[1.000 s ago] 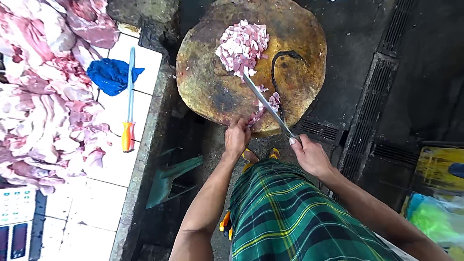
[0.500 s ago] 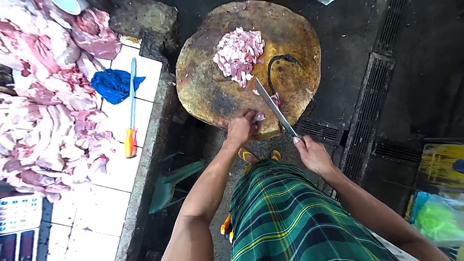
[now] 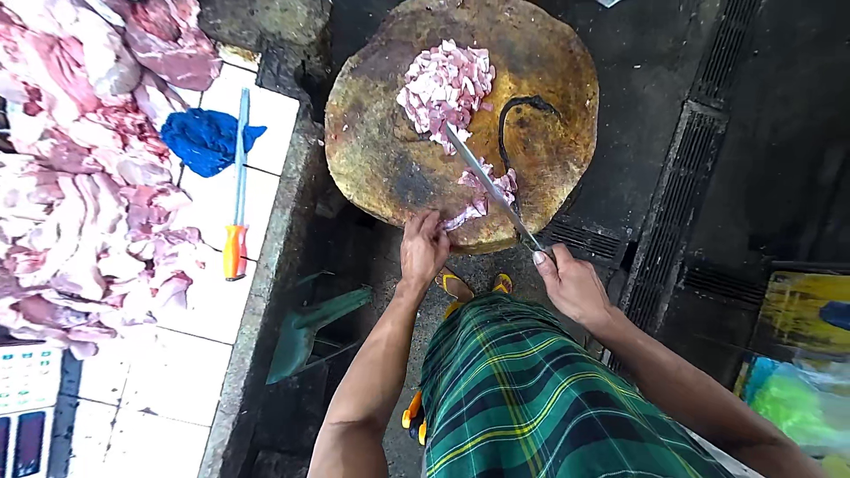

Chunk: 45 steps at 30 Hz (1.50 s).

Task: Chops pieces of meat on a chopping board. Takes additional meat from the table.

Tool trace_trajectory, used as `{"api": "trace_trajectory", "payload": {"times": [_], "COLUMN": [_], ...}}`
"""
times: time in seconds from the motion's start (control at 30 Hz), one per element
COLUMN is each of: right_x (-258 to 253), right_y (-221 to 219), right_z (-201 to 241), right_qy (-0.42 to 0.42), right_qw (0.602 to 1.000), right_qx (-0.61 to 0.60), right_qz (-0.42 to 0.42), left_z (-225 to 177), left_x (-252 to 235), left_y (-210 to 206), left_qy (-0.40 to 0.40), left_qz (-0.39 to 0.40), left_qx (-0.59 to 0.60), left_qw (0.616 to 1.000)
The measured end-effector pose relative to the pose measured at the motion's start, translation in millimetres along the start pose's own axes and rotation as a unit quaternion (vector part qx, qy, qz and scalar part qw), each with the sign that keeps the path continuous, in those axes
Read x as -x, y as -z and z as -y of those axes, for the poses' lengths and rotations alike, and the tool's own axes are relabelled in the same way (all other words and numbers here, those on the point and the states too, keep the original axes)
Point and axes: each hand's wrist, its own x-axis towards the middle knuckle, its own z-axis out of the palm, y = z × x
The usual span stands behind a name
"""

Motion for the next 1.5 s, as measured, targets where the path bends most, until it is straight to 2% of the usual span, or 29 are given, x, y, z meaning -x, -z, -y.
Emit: {"api": "trace_trajectory", "payload": {"times": [0.07, 0.13, 0.23, 0.3, 0.37, 0.43, 0.5, 0.57, 0.67, 0.73, 0.83, 0.9, 0.97, 1.0, 1.03, 1.1, 1.27, 1.4, 1.43, 1.5], "right_x": [2.7, -4.8, -21.2, -18.6, -9.7, -2.1, -3.0, -11.8, -20.4, -15.1, -3.9, -3.6, -13.1, -18.4, -21.7, -22.9, -14.6, -8.8, -8.3, -10.8], "right_y": [-3.1, -17.5, -26.4, -15.1, -1.8, -1.8, -14.0, -28.5, -20.3, -7.6, -6.9, -21.0, -35.8, -37.0, -34.0, -18.1, 1.2, -9.9, -16.5, -30.6], "right_z": [4.2, -3.5, -14.5, -9.0, -0.5, 5.8, 3.7, -7.9, -8.2, -0.9, 9.1, 9.4, 1.4, -2.1, -4.3, -1.3, 12.6, 15.4, 13.3, 5.7], "right_qy": [0.065, 0.091, -0.002, -0.051, -0.038, 0.02, 0.073, 0.072, -0.02, -0.032, 0.037, 0.081, 0.074, 0.041, 0.006, -0.036, -0.063, 0.025, 0.047, 0.045], "right_qw": [0.996, 0.995, 0.996, 0.993, 0.998, 1.0, 0.997, 0.997, 0.991, 0.993, 0.999, 0.997, 0.997, 0.996, 0.992, 0.987, 0.994, 0.999, 0.998, 0.998], "right_qx": [-0.029, -0.019, 0.06, 0.055, 0.025, -0.006, -0.017, 0.028, 0.07, 0.049, 0.005, -0.011, 0.008, 0.028, 0.046, 0.061, 0.028, -0.041, -0.046, -0.022], "right_qz": [-0.055, -0.041, 0.068, 0.088, 0.052, -0.006, -0.024, 0.019, 0.112, 0.098, 0.019, -0.002, 0.032, 0.077, 0.119, 0.147, 0.083, -0.001, -0.007, 0.039], "left_z": [-0.7, 0.7, 1.8, 3.7, 4.8, 7.0, 7.5, 5.6, 6.0, 6.9, 7.5, 8.0, 8.9, 8.3, 7.4, 7.1, 9.0, 9.4, 9.0, 8.1], "left_x": [3.4, 6.7, 6.3, 7.7, 9.6, 13.6, 17.1, 17.1, 14.4, 15.8, 18.7, 19.1, 14.9, 12.5, 11.4, 7.2, 7.6, 11.9, 11.9, 12.3], "left_y": [-2.5, -4.3, -3.2, -1.2, 0.6, -3.0, -7.6, -6.6, -3.6, -1.2, -3.3, -8.5, -10.7, -11.4, -11.8, -9.1, -12.8, -16.2, -17.4, -17.5], "left_qy": [0.025, 0.024, 0.013, 0.015, 0.024, 0.03, 0.039, 0.04, 0.04, 0.045, 0.063, 0.069, 0.055, 0.053, 0.057, 0.062, 0.055, 0.065, 0.066, 0.069], "left_qz": [-0.027, -0.048, -0.044, -0.038, -0.038, -0.056, -0.073, -0.072, -0.06, -0.061, -0.07, -0.086, -0.095, -0.088, -0.077, -0.064, -0.074, -0.085, -0.086, -0.086], "left_qx": [0.004, -0.004, -0.023, -0.021, 0.004, 0.021, 0.012, -0.002, -0.014, 0.006, 0.049, 0.041, 0.015, 0.001, -0.013, -0.029, -0.022, -0.012, -0.012, -0.009], "left_qw": [0.999, 0.999, 0.999, 0.999, 0.999, 0.998, 0.997, 0.997, 0.997, 0.997, 0.994, 0.993, 0.994, 0.995, 0.995, 0.996, 0.996, 0.994, 0.994, 0.994]}}
